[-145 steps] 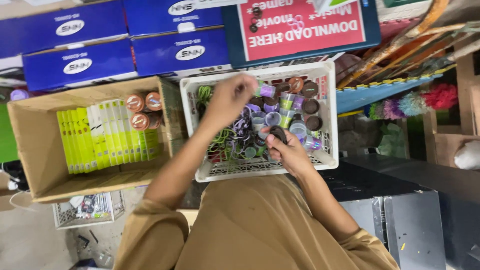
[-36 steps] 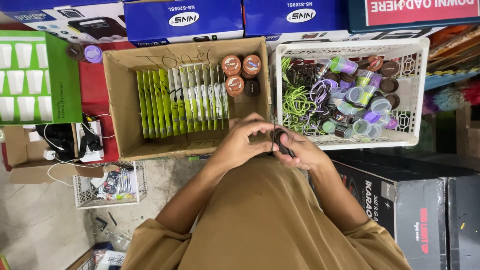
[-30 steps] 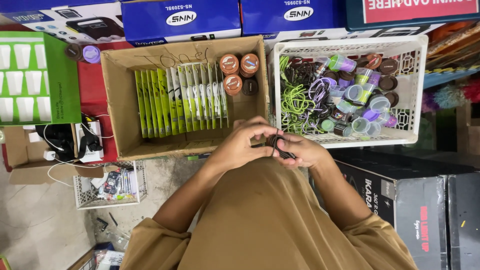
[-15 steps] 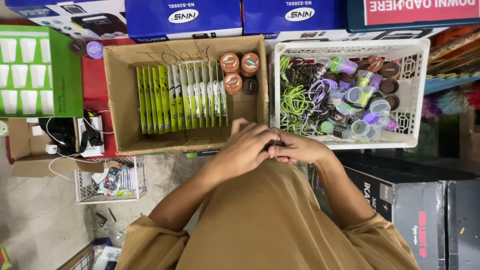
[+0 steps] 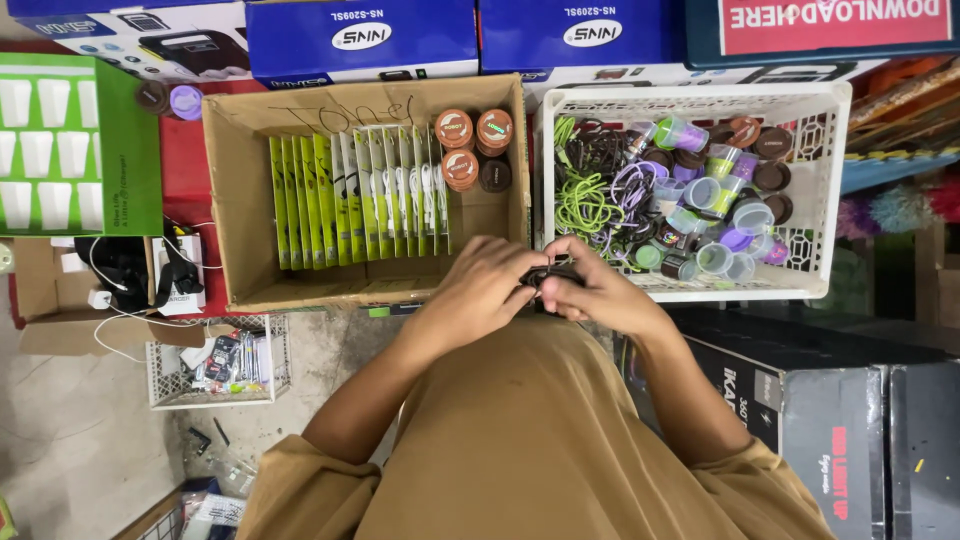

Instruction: Organizing small containers and charging cables from a crate into boxes.

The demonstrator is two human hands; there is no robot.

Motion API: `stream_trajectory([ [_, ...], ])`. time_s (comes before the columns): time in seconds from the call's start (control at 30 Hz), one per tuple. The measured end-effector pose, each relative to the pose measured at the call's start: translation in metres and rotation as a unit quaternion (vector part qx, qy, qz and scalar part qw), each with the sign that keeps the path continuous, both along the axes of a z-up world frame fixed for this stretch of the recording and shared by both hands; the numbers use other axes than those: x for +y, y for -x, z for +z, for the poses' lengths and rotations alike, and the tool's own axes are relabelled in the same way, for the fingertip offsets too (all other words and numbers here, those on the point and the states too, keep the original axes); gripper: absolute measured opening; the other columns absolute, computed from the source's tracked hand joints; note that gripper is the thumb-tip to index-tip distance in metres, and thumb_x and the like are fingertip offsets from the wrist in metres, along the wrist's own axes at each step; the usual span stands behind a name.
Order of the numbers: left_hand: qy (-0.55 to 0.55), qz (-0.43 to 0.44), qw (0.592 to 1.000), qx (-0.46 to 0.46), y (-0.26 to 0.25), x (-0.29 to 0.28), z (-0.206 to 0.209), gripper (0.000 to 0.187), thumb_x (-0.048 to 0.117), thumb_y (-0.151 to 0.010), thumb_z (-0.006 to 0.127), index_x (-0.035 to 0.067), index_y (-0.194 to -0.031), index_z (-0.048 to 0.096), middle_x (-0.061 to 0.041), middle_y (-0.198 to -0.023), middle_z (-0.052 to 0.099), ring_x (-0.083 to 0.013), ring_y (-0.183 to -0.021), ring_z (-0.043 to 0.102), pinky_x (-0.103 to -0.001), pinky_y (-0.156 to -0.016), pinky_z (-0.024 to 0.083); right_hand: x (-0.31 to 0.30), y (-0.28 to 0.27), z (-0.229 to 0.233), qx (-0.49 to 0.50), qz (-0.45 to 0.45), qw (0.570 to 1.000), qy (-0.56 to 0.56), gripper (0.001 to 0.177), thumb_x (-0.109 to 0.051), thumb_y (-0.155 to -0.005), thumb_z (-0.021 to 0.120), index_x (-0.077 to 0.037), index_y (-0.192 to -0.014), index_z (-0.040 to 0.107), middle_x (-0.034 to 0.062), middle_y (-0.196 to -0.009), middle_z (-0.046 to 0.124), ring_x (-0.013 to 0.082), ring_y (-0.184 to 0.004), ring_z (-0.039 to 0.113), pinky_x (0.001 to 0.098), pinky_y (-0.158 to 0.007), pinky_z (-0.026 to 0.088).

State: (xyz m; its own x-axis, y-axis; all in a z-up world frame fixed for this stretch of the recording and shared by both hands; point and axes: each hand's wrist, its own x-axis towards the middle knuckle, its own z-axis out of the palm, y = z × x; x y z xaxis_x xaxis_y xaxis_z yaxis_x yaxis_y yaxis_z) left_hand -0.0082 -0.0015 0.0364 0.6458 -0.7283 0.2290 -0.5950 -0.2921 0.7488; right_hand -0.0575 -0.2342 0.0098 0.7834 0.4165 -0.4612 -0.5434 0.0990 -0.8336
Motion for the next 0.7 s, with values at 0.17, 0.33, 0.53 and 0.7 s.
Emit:
stream_trajectory([
  [0.17,0.018,0.038,0.999,-0.019,0.0,0.001,0.002,0.036,0.018,-0.087,0.075,0.007,-0.12,0.063,-0.01,-0.107,0.069,-0.0304,-0.101,0.061,-0.045,-0.097,0.041,-0.005,0.005,0.002,-0.139,-0.001,0.986,0.093,0.027,-0.019,-0.106,0.054,-0.002,-0.127,0.056,0.0024,-0.09,0.068,0.007,-0.068,0.053,0.0237,-0.062,0.048],
  [0.33,0.04,0.062,0.997,-0.024,0.002,0.001,0.004,0.035,0.018,-0.084,0.076,0.008,-0.116,0.066,-0.008,-0.104,0.069,-0.0283,-0.098,0.061,-0.044,-0.097,0.042,-0.008,0.008,0.001,-0.174,0.01,0.979,0.101,0.031,-0.019,-0.105,0.054,-0.002,-0.131,0.055,0.0007,-0.091,0.065,0.0062,-0.069,0.055,0.023,-0.064,0.05],
  [0.53,0.058,0.072,0.996,-0.021,-0.001,0.003,0.008,0.036,0.018,-0.082,0.077,0.01,-0.115,0.067,-0.006,-0.106,0.069,-0.0281,-0.1,0.061,-0.043,-0.097,0.042,0.0,0.013,0.002,-0.239,0.032,0.943,0.231,0.022,-0.019,-0.108,0.054,-0.002,-0.122,0.057,0.0035,-0.096,0.06,0.0103,-0.088,0.057,0.0266,-0.08,0.049],
  [0.7,0.044,0.089,0.995,-0.023,-0.004,0.005,0.013,0.039,0.02,-0.08,0.079,0.011,-0.116,0.068,-0.004,-0.111,0.069,-0.0263,-0.102,0.061,-0.042,-0.094,0.041,0.005,0.021,-0.027,-0.295,-0.075,0.93,0.207,0.026,-0.014,-0.108,0.057,-0.001,-0.126,0.044,0.0066,-0.108,0.055,0.0118,-0.098,0.054,0.0275,-0.087,0.048],
])
